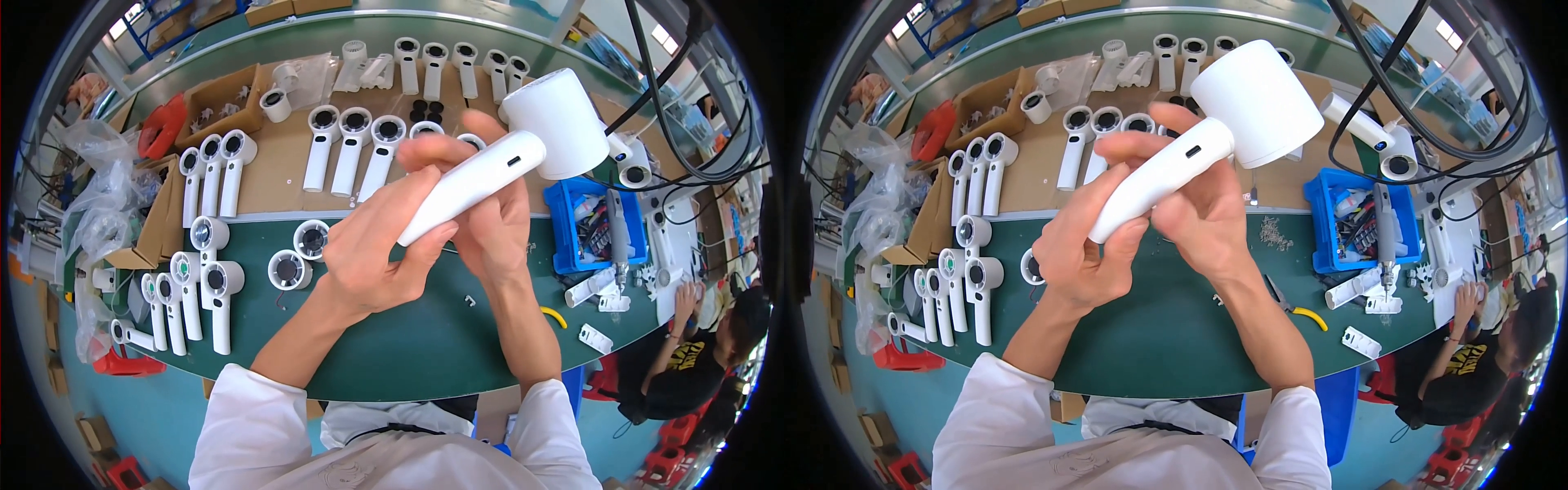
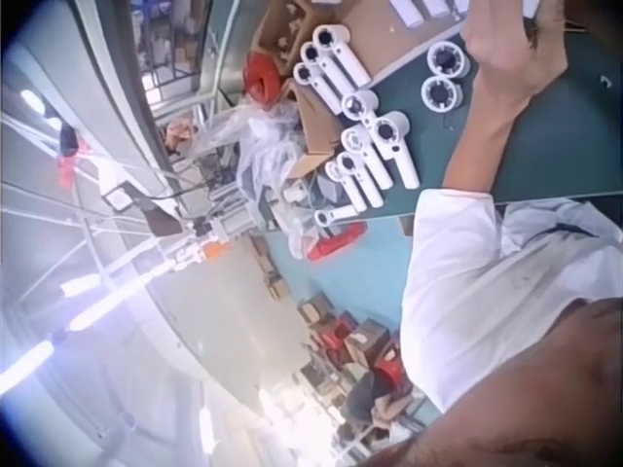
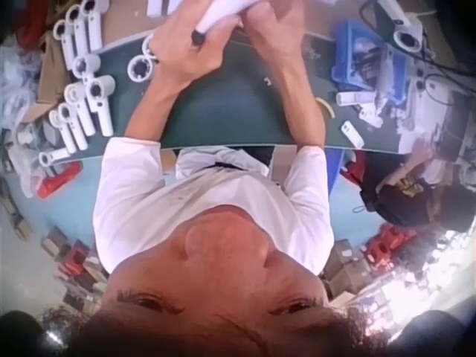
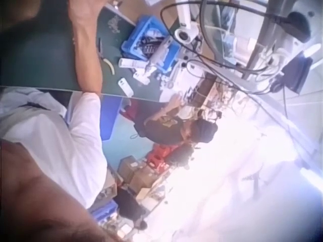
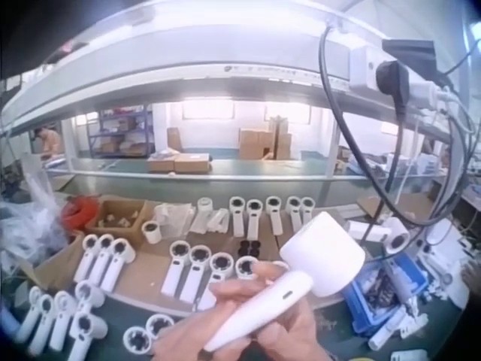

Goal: The person assembles white plastic hair dryer components by hand and with an electric screwdriver, securing plastic casings, circuit boards, and other parts with screws.

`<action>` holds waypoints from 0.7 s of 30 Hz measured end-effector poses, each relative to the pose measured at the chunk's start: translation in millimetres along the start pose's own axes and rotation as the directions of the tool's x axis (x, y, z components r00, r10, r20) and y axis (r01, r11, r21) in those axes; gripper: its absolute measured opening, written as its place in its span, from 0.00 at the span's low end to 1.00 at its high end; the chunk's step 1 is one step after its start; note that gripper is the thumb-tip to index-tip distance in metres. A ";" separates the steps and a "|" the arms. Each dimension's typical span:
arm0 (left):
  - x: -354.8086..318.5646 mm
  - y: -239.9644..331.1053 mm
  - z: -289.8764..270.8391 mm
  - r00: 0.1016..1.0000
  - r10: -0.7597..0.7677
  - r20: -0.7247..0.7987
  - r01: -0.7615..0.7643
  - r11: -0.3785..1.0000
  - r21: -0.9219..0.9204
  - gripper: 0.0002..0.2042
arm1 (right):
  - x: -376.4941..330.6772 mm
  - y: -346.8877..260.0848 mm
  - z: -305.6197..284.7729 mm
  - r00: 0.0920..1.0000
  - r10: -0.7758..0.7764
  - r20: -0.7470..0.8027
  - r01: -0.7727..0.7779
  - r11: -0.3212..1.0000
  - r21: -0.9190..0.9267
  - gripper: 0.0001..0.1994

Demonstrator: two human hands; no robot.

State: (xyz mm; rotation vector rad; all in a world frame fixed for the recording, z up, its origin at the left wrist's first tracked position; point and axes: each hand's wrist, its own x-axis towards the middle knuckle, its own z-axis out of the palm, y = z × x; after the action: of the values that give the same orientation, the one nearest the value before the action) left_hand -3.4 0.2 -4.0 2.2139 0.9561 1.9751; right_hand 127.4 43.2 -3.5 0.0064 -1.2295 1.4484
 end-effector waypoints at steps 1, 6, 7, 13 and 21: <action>0.3 0.2 -0.6 1.000 0.001 0.001 -0.001 1.000 0.001 0.19 | 1.3 1.1 1.5 0.999 -0.030 0.042 0.030 1.000 -0.006 0.39; -0.7 -1.3 -0.9 1.000 0.028 0.010 -0.029 0.997 0.069 0.19 | -0.6 3.9 -0.1 0.996 0.045 0.074 -0.044 0.999 -0.018 0.42; -0.5 -1.9 -0.7 1.000 0.029 0.010 -0.030 0.997 0.068 0.19 | -0.1 4.4 -0.2 0.996 0.045 0.077 -0.044 0.999 -0.018 0.41; -2.4 -7.7 1.8 0.996 0.088 -0.027 -0.083 0.988 0.132 0.19 | 1.7 4.8 -4.6 0.998 0.039 0.044 -0.037 0.998 -0.056 0.37; -9.1 -11.3 5.9 0.995 0.031 -0.092 -0.018 0.990 0.143 0.19 | 1.8 0.6 -4.8 0.999 0.022 0.038 -0.018 0.993 -0.119 0.34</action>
State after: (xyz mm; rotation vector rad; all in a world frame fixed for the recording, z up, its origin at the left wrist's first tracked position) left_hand -2.9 7.5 -17.8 2.2305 1.1201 2.1022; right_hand 129.3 47.8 -4.9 -0.0588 -1.3496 1.3959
